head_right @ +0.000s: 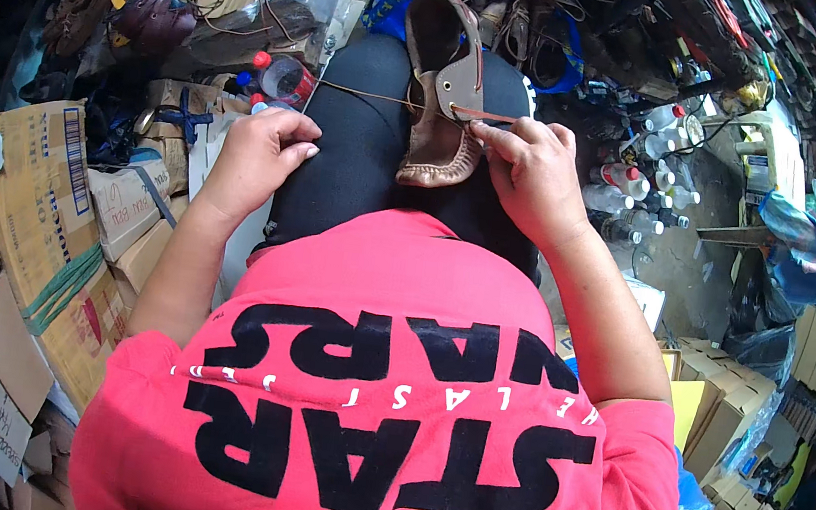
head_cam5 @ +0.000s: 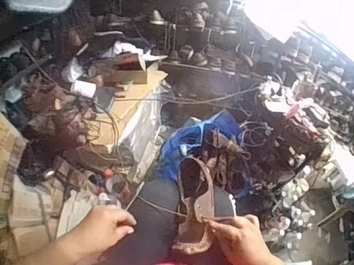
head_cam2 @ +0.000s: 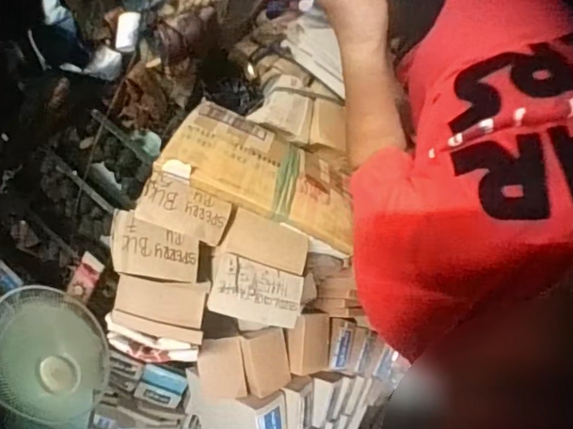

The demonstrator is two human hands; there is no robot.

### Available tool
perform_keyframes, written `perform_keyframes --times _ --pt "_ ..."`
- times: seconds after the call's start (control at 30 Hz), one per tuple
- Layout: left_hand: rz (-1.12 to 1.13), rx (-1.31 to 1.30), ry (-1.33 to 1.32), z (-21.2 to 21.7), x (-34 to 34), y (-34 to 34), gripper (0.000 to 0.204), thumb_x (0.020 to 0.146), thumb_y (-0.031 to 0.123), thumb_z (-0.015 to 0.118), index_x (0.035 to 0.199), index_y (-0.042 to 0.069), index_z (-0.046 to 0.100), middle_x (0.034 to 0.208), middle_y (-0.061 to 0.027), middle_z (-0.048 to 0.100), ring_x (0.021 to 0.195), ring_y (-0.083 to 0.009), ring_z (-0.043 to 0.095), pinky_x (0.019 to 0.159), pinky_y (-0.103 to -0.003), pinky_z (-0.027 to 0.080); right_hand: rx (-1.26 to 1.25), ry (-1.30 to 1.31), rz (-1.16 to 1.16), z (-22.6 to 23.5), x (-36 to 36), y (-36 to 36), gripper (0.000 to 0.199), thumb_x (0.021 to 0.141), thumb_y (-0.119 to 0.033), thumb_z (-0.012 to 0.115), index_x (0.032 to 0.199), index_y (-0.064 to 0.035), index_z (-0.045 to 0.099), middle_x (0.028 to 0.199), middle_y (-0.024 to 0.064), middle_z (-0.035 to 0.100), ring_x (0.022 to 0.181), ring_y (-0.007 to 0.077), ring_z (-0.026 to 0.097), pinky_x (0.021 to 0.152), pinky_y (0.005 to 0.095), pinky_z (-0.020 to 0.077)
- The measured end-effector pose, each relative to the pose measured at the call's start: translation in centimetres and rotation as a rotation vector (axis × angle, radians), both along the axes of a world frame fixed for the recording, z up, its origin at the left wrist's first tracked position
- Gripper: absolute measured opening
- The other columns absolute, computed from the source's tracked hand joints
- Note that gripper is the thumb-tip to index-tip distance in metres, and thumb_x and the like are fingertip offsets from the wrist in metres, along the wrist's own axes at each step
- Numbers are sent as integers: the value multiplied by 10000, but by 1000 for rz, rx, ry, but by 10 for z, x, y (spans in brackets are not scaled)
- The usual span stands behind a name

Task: Sewing together leather shoe components using a needle and thread.

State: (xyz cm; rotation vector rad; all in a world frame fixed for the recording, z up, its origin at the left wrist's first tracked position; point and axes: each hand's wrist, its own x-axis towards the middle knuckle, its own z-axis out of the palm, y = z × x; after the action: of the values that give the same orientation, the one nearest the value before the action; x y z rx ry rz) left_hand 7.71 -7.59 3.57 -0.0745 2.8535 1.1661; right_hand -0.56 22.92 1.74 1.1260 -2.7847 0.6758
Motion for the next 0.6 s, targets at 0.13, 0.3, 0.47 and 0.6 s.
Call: perform_keyframes --times 0.13,0.3,0.47,0.6 --pt "58 10 243 -16 -15 -18 287 785 48 681 1072 52 662 1087 -120 631 1007 -249 613 867 -348 491 22 -17 -7 0 3 1 284 817 -86 632 1082 -169 691 825 29 576 860 228 584 883 411 385" --pt "-182 -219 415 -40 -41 -25 233 852 81 622 1083 52 621 1149 -113 598 1124 -240 543 929 -352 457 -9 3 2 -1 -3 1 215 822 -117 646 1023 -161 708 801 34 585 828 236 591 855 391 390" --pt "-142 895 -194 28 -23 -43 180 916 105 584 1075 23 560 884 -66 594 704 -114 550 673 -284 461 -79 -127 6 -1 -13 1 184 823 -116 643 988 -150 717 783 42 591 794 244 596 799 370 399" --pt "-206 1340 64 91 6 -82 212 888 101 623 1057 0 547 798 -40 568 585 -82 463 622 -264 376 -129 -171 22 -4 -12 3 198 804 -100 646 981 -148 719 784 45 592 788 249 595 785 364 410"
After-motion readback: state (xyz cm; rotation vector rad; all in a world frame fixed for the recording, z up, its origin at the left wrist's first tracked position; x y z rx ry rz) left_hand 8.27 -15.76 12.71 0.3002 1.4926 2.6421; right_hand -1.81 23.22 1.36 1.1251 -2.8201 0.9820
